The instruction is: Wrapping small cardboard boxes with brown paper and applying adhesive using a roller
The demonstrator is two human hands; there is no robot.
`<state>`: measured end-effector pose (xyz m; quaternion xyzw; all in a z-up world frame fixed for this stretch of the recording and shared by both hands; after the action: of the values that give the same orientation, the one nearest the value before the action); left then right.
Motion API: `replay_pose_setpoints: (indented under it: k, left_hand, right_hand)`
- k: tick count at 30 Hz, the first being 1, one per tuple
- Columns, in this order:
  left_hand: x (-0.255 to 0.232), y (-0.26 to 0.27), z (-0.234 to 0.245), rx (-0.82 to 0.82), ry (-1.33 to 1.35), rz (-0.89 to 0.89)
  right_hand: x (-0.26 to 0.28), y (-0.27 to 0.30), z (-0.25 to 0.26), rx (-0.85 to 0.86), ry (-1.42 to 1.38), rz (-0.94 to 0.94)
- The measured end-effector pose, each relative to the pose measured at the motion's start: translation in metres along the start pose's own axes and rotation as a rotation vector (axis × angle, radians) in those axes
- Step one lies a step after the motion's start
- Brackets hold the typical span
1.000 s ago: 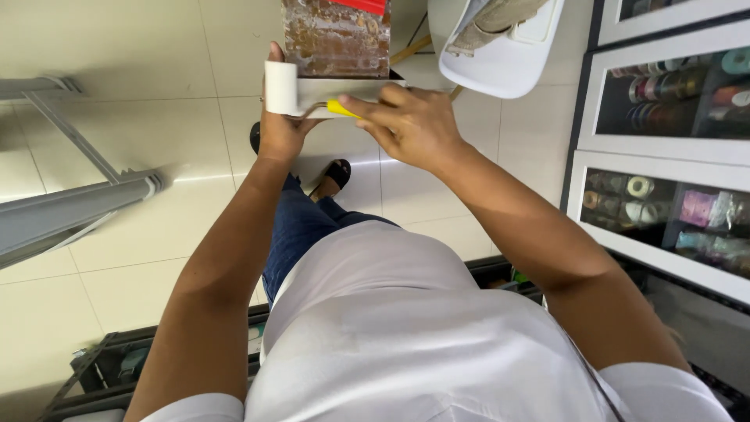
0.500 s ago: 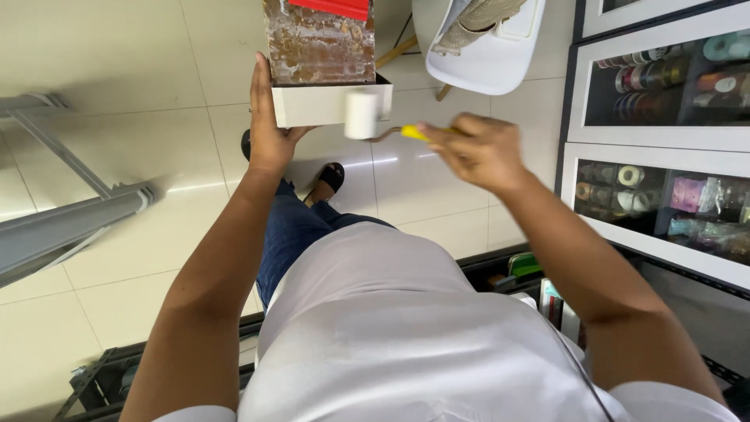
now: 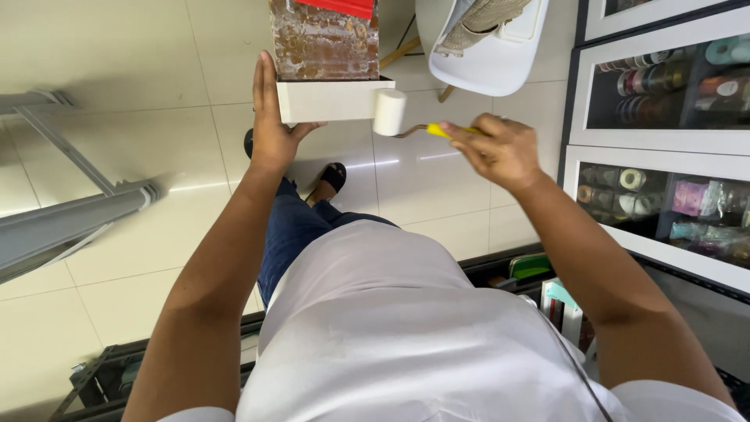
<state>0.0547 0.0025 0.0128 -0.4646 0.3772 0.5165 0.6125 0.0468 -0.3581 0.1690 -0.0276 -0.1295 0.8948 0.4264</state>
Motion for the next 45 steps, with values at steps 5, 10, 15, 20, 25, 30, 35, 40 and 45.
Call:
replay_pose_setpoints:
  k: [5,10,15,20,25,30,35,40,45]
  left_hand:
    - [0.005,0.0,0.001,0.008,-0.008,0.057]
    - [0.007,-0.001,-0.002,0.004,-0.006,0.063]
    - [0.006,-0.001,0.0,0.009,-0.016,0.075]
    - [0.015,-0.001,0.0,0.022,-0.048,0.11]
    - [0.011,0.001,0.003,0.058,-0.06,0.215]
    - [0.021,0.024,0.039,0.143,-0.081,0.362]
    - [0.081,0.068,0.159,-0.054,-0.255,0.461]
    - [0.12,0.085,0.352,-0.382,-0.339,0.303]
    - [0.121,0.069,0.565,-0.632,-0.513,0.068]
  right_hand:
    - [-0.028,0.01,0.03,0.028,-0.064,-0.135]
    - [0.024,-0.025,-0.006,0.019,-0.151,-0.041]
    - [-0.005,-0.012,0.015,0.101,-0.113,-0.074]
    - [-0.042,-0.034,0.042,0.001,-0.216,-0.312]
    - [-0.021,-0.167,-0.002,-0.121,-0.639,-0.392]
    - [-0.046,-0.308,-0.099,-0.21,-0.668,-0.3]
    - [-0.095,-0.425,-0.202,-0.173,-0.504,-0.427]
    - [-0.098,-0.457,-0.221,-0.137,-0.235,-0.571]
    - [-0.05,-0.456,-0.197,-0.194,0.036,-0.628]
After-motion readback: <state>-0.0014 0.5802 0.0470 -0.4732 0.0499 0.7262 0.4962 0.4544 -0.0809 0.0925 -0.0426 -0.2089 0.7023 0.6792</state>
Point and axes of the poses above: each hand's wrist, its own y-axis away from the middle knuckle, its own z-axis out of the back of the hand, x = y × z, the point moved 6 cm from there along -y, towards the middle knuckle, and after that the axes turned 10 degrees about -z, right-handed, at the moved point
